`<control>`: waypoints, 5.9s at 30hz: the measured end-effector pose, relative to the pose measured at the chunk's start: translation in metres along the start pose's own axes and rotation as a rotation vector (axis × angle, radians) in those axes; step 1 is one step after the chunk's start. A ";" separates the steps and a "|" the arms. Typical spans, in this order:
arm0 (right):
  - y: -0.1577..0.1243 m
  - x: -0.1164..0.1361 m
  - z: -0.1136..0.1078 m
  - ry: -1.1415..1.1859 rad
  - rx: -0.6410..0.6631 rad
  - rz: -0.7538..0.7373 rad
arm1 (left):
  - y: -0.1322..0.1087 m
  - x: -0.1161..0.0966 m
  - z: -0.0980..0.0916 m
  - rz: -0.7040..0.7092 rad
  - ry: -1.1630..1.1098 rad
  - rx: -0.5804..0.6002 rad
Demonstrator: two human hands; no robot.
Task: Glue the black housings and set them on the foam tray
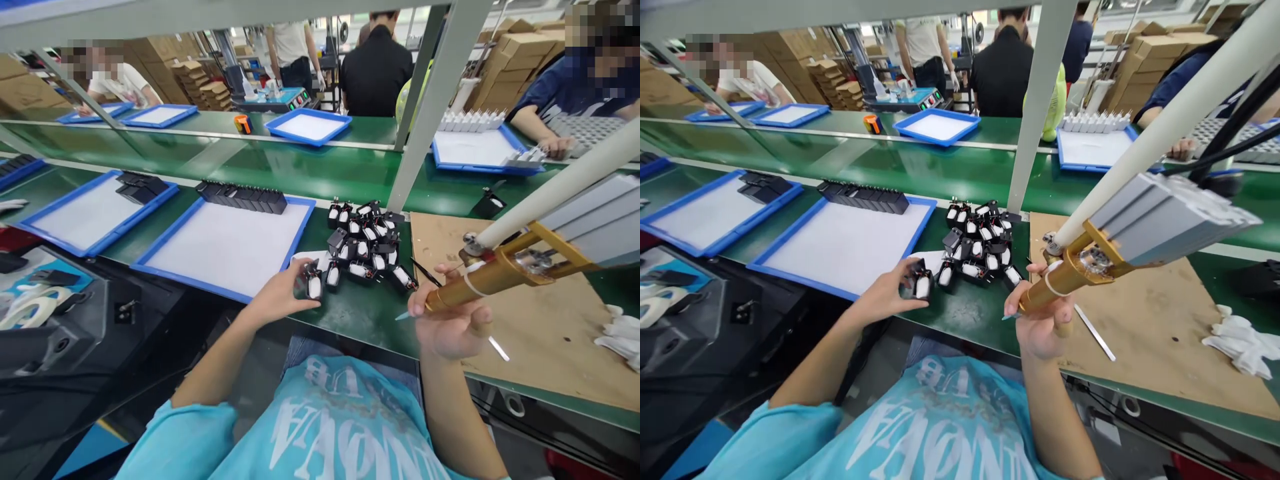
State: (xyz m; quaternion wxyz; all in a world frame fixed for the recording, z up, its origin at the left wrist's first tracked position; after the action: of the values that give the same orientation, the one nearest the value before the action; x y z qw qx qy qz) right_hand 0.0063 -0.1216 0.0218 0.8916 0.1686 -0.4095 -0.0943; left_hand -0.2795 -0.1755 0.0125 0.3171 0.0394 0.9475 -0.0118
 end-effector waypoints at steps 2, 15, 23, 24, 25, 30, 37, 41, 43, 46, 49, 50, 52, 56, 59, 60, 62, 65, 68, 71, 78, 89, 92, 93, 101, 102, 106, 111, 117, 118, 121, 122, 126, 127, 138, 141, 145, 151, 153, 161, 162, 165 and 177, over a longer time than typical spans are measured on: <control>0.000 0.001 0.002 -0.005 0.003 -0.003 | -0.015 -0.005 0.030 -0.029 -0.061 -0.009; -0.003 0.006 0.009 -0.086 0.000 0.012 | -0.026 -0.004 0.084 0.132 -0.595 -0.121; -0.003 0.007 0.010 -0.109 -0.011 0.003 | -0.020 -0.003 0.092 0.059 -0.880 -0.087; -0.003 0.007 0.009 -0.115 -0.016 0.005 | -0.019 -0.003 0.090 0.038 -0.922 -0.063; -0.003 0.007 0.009 -0.120 -0.018 0.006 | -0.018 -0.004 0.088 0.015 -0.964 -0.039; -0.004 0.010 0.008 -0.164 -0.015 0.006 | -0.014 -0.006 0.076 -0.013 -1.048 0.042; -0.005 0.011 0.007 -0.225 -0.042 0.015 | -0.014 -0.005 0.070 0.021 -0.885 0.076; -0.004 0.011 0.006 -0.230 -0.046 0.028 | -0.013 -0.005 0.062 0.020 -0.821 0.104; -0.005 0.011 0.006 -0.228 -0.054 0.038 | -0.013 -0.005 0.060 0.015 -0.820 0.121; -0.005 0.011 0.007 -0.212 -0.060 0.035 | -0.015 -0.005 0.062 0.030 -0.826 0.131; -0.006 0.011 0.007 -0.188 -0.052 0.028 | -0.018 -0.005 0.066 0.033 -0.803 0.125; -0.006 0.010 0.007 -0.190 -0.052 0.028 | -0.018 -0.005 0.067 0.031 -0.799 0.122; -0.006 0.010 0.007 -0.202 -0.058 0.033 | -0.017 -0.005 0.068 0.034 -0.812 0.128; -0.005 0.010 0.007 -0.201 -0.062 0.028 | -0.015 -0.003 0.067 0.090 -0.864 0.154; -0.005 0.010 0.007 -0.193 -0.046 0.025 | -0.020 -0.005 0.068 0.106 -0.790 0.115; -0.005 0.010 0.007 -0.198 -0.044 0.029 | -0.023 -0.007 0.070 0.090 -0.714 0.064; -0.006 0.011 0.006 -0.215 -0.048 0.033 | -0.029 -0.012 0.074 0.038 -0.517 -0.083; -0.006 0.011 0.006 -0.226 -0.060 0.034 | -0.036 -0.019 0.082 -0.033 -0.347 -0.264; -0.005 0.011 0.006 -0.201 -0.046 0.035 | -0.037 -0.018 0.081 0.048 -0.474 -0.222; -0.004 0.010 0.006 -0.157 -0.018 0.023 | -0.035 -0.015 0.072 0.243 -0.528 -0.157; -0.002 0.007 0.012 -0.151 -0.017 0.039 | -0.034 -0.014 0.070 0.461 -0.014 -0.287; -0.002 -0.017 0.059 0.006 0.134 0.052 | -0.041 -0.005 0.079 0.079 -0.006 -0.217; -0.004 -0.025 0.072 0.027 0.155 0.048 | -0.041 -0.015 0.082 0.085 0.001 -0.258; -0.004 -0.027 0.075 0.019 0.157 0.048 | -0.041 -0.019 0.082 0.097 0.005 -0.275; -0.005 -0.030 0.078 0.051 0.156 0.067 | -0.041 -0.038 0.072 0.209 -0.014 -0.394; -0.005 -0.030 0.077 0.054 0.158 0.070 | -0.041 -0.040 0.071 0.218 -0.015 -0.402; -0.007 -0.028 0.076 0.082 0.183 0.067 | -0.042 -0.046 0.069 0.254 -0.020 -0.423; -0.007 -0.027 0.077 0.083 0.187 0.069 | -0.043 -0.046 0.070 0.249 -0.016 -0.441; -0.006 -0.026 0.080 0.107 0.167 0.066 | -0.044 -0.043 0.073 0.231 -0.072 -0.419; -0.006 -0.026 0.081 0.117 0.165 0.066 | -0.044 -0.042 0.074 0.221 -0.087 -0.409; -0.006 -0.026 0.082 0.131 0.164 0.070 | -0.043 -0.039 0.080 0.178 -0.133 -0.388; -0.006 -0.026 0.083 0.132 0.165 0.073 | -0.042 -0.038 0.083 0.163 -0.147 -0.383; -0.006 -0.028 0.089 0.159 0.192 0.073 | -0.039 -0.040 0.089 0.159 -0.176 -0.401; -0.006 -0.029 0.091 0.166 0.203 0.067 | -0.038 -0.042 0.089 0.175 -0.177 -0.420; -0.008 -0.031 0.094 0.192 0.264 0.063 | -0.033 -0.055 0.085 0.275 -0.186 -0.538; -0.008 -0.031 0.094 0.224 0.259 0.045 | -0.034 -0.051 0.086 0.278 -0.180 -0.509; -0.007 -0.031 0.093 0.209 0.220 0.047 | -0.037 -0.038 0.087 0.232 -0.122 -0.399; -0.004 -0.027 0.081 0.122 0.115 0.053 | -0.036 -0.014 0.074 0.119 -0.201 -0.223; -0.003 -0.023 0.075 0.103 0.084 0.061 | -0.031 -0.014 0.069 0.102 -0.320 -0.170; -0.001 -0.015 0.058 0.012 0.051 0.071 | -0.023 -0.035 0.067 0.253 -0.154 -0.286; -0.001 -0.015 0.056 0.008 0.054 0.071 | -0.025 -0.036 0.068 0.306 -0.114 -0.305; 0.000 -0.015 0.054 0.020 0.070 0.070 | -0.029 -0.038 0.072 0.395 -0.057 -0.317; 0.003 -0.016 0.043 0.078 0.063 0.042 | -0.022 -0.036 0.081 0.305 -0.099 -0.148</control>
State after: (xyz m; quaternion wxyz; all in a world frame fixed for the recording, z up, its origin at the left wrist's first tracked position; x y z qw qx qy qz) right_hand -0.0364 -0.1234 0.0375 0.9029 0.1917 -0.3806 -0.0559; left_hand -0.2041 -0.2035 -0.0304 0.3637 0.1588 0.9119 0.1044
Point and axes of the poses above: each hand's wrist, its own y-axis towards the middle knuckle, its own z-axis out of the palm, x = y × z, the point moved 1 cm from there along y, towards the middle knuckle, and after that the axes turned 3 degrees about z, right-handed, at the moved point
